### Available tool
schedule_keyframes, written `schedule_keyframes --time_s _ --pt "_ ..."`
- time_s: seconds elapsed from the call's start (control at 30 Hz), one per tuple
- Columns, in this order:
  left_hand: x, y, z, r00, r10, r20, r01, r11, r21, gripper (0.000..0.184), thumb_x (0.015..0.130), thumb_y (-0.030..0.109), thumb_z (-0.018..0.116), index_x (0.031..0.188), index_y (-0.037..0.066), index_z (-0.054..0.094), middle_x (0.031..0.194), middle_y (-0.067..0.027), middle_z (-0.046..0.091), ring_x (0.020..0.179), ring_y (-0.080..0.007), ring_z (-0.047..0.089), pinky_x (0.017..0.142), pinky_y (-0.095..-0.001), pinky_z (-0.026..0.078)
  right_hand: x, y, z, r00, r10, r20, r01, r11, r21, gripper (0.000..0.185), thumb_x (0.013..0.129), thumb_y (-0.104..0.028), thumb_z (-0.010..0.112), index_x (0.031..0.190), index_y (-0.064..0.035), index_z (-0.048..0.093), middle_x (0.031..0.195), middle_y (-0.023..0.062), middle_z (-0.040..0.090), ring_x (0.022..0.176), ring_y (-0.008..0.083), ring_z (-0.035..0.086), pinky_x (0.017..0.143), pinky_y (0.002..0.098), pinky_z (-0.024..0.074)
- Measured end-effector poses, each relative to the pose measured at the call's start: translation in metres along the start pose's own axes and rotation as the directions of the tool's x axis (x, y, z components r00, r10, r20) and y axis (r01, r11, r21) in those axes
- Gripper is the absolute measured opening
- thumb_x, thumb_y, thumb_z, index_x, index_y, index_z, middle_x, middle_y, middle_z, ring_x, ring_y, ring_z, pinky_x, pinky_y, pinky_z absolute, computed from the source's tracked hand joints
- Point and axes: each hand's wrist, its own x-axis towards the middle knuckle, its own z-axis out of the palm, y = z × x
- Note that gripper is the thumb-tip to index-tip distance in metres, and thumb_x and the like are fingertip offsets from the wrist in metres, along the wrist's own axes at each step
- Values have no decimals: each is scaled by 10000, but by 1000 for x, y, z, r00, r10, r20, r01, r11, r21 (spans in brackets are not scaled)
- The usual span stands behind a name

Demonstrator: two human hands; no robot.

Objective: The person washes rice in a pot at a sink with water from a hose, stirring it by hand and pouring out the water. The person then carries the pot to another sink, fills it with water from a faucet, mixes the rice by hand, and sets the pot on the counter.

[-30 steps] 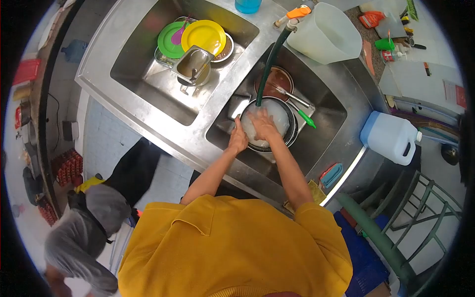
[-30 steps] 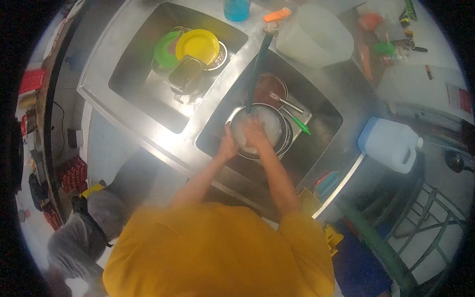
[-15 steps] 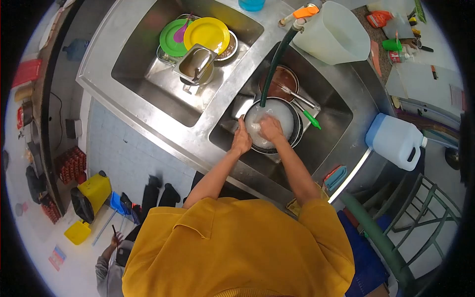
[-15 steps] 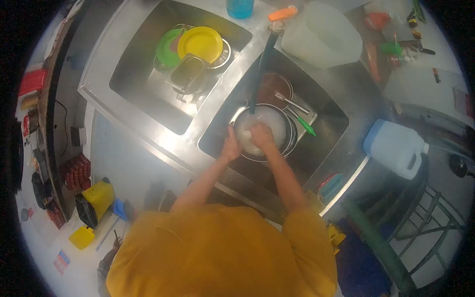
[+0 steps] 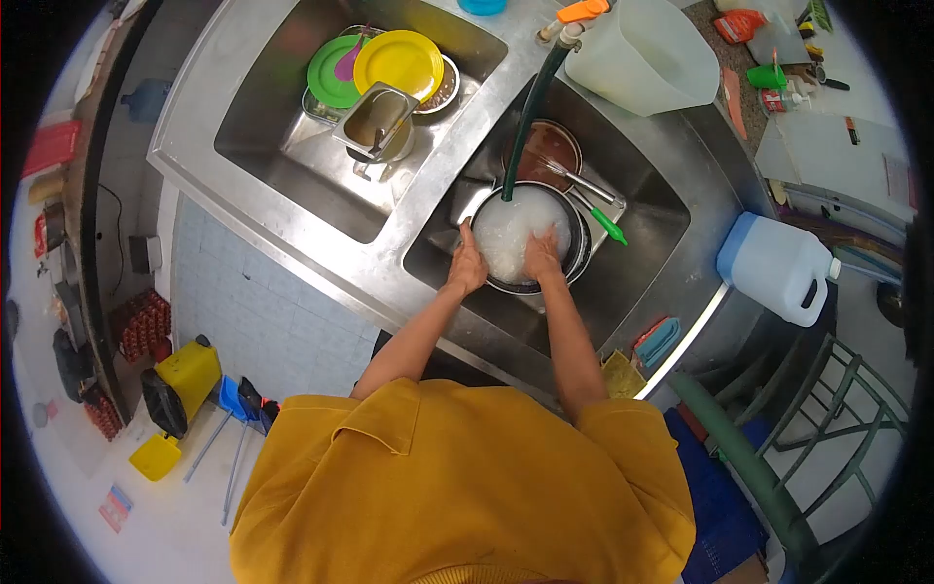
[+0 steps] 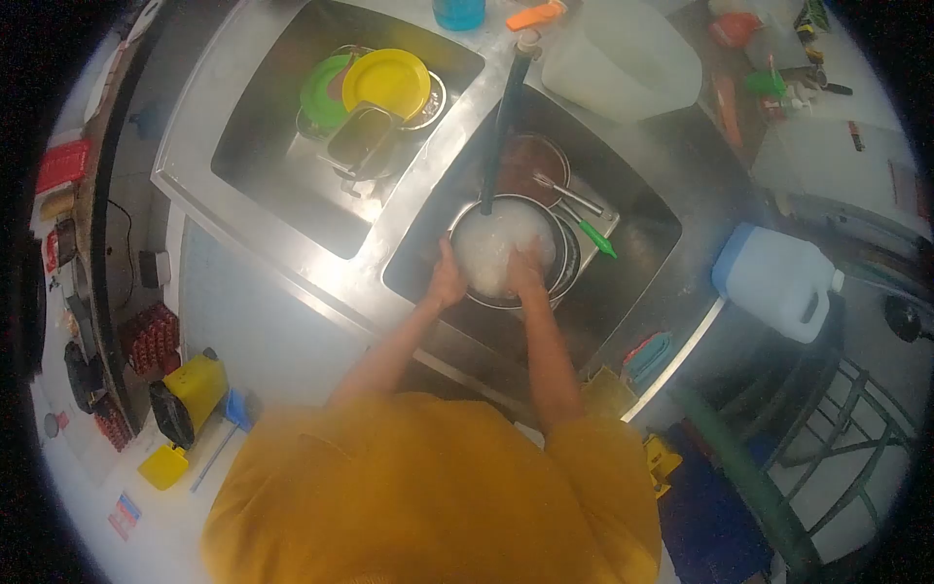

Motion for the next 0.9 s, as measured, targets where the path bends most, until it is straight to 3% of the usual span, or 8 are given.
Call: schedule_keyframes --time_s 0.07,0.13,0.23,0.43,0.57,0.73,0.87,0.9 --pt "-7 16 -9 995 -74 65 74 997 -7 830 821 -32 452 1476 168 -16 1211 -365 502 1164 -508 480 1022 -518 372 26 10 19 1000 -28 -4 28 1000 -14 874 695 -195 800 1424 -33 348 1477 350 210 1366 458 275 1124 454 289" --pt "-4 11 -5 997 -55 51 56 998 -13 828 819 -33 454 1474 158 -14 1211 -366 501 1161 -506 482 1020 -515 372 40 10 26 996 88 -22 -81 974 211 369 830 -167 628 1180 -48 612 1382 273 433 1283 377 449 1050 469 383" --pt "-4 6 -3 999 -22 33 22 1000 -17 823 816 -36 455 1472 141 -10 1198 -369 505 1151 -503 489 1011 -515 374 41 5 20 995 97 26 -99 988 121 260 865 -144 562 1085 -28 641 1198 250 587 1110 362 586 958 456 459" --pt "-4 6 -4 1000 18 16 -18 1000 -11 819 812 -40 456 1470 132 0 1143 -376 529 1112 -512 506 983 -522 386 53 7 53 924 260 -281 -93 864 495 329 815 -136 590 1115 -4 613 1125 287 607 1088 425 577 952 455 459" --pt "-4 3 -2 1000 6 -4 -6 1000 27 819 814 -35 459 1470 121 -4 1150 -382 526 1091 -509 521 966 -523 398 12 -14 -6 971 234 -42 -186 859 476 448 829 -208 611 1223 -5 549 1189 293 578 1123 426 558 961 467 445" --pt "-9 11 -8 1000 14 17 -14 1000 13 818 819 -26 465 1473 133 0 1160 -382 524 1098 -513 517 975 -527 397 -14 -15 -9 968 -33 -250 156 858 490 665 792 -326 703 1335 -27 463 1310 278 508 1198 403 511 996 451 420" --pt "-5 7 -3 1000 -16 14 16 999 31 818 816 -28 462 1474 131 5 1167 -387 519 1102 -520 512 984 -532 393 -38 -32 -47 985 -68 -156 122 922 368 756 770 -361 730 1389 -65 413 1354 261 471 1227 391 487 1022 435 405" --pt "-4 6 -3 1000 -15 17 14 1000 24 818 816 -28 462 1474 131 5 1167 -387 519 1102 -520 512 984 -532 393 -36 -38 -46 966 -94 -242 141 972 186 773 762 -363 738 1398 -81 402 1357 252 466 1227 390 484 1022 432 407"
